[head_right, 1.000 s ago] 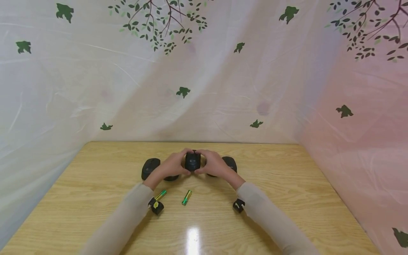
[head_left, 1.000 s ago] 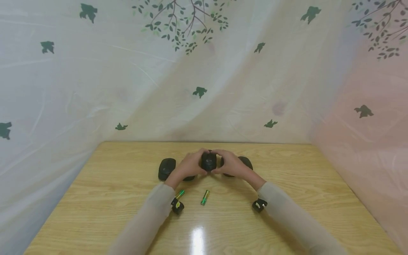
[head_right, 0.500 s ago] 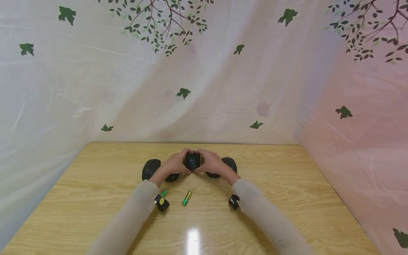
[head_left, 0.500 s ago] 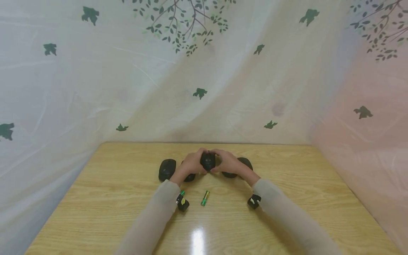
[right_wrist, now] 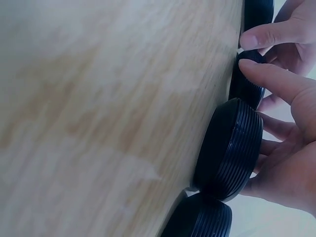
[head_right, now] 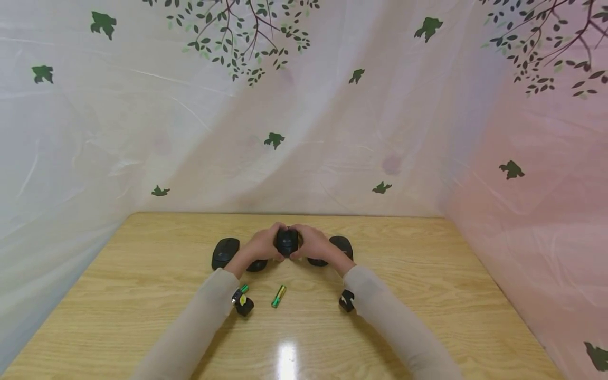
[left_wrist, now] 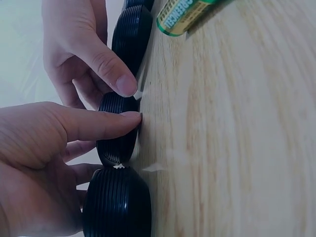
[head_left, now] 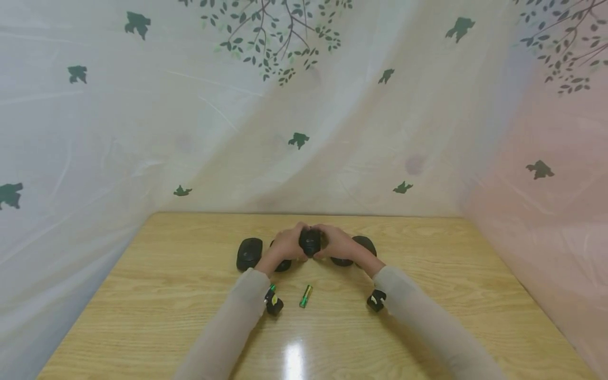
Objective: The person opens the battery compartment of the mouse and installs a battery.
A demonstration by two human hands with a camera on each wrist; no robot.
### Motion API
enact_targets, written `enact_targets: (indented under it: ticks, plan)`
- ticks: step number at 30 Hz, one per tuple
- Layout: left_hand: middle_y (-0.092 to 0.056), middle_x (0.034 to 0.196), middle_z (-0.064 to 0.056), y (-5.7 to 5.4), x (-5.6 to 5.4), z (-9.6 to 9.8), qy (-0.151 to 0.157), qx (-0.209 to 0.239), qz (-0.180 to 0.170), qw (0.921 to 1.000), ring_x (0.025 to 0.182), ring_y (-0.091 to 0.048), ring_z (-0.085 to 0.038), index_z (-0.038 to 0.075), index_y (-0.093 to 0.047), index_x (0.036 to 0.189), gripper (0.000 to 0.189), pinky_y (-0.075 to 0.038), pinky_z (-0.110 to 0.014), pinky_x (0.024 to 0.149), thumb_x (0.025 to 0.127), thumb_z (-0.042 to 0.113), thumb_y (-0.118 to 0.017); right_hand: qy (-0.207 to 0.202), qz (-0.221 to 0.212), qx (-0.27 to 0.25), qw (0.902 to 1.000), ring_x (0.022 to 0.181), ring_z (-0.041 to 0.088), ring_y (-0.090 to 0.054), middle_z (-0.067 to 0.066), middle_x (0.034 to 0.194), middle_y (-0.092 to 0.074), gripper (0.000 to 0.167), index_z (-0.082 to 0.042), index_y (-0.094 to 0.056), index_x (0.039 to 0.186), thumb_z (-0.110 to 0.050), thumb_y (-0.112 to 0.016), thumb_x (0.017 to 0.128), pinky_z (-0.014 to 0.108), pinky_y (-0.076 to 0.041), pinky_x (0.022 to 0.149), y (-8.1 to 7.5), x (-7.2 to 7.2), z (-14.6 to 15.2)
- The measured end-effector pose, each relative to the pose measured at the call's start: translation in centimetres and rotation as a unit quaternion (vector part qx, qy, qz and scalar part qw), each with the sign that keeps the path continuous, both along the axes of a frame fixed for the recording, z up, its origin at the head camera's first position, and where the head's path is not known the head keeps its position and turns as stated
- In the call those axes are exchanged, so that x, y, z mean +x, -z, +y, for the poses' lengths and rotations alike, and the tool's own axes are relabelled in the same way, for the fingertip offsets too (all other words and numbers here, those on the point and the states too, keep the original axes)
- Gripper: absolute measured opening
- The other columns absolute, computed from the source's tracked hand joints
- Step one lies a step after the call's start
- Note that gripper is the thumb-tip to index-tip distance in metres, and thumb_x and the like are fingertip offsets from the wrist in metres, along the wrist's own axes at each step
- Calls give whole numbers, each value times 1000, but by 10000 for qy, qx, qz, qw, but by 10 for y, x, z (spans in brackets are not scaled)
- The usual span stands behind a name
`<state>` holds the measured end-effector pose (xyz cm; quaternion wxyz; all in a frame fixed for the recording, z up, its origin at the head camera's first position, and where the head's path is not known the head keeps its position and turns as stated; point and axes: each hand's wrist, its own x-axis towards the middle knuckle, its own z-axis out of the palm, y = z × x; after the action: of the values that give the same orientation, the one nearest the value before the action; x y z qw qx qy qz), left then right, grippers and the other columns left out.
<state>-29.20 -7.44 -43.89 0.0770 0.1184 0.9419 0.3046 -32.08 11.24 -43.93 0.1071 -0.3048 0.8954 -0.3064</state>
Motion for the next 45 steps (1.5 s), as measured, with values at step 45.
enact_targets:
  ticks: [45]
  plan:
    - [-43, 161, -7, 10, 15, 47, 963, -295, 567, 9933, 154, -18, -50, 12, -38, 156, 94, -7, -73, 120, 82, 44, -85, -313, 672, 13, 9972, 127, 38, -58, 18, 138, -62, 82, 1, -56, 139, -19, -95, 70, 58, -45, 108, 2, 16, 80]
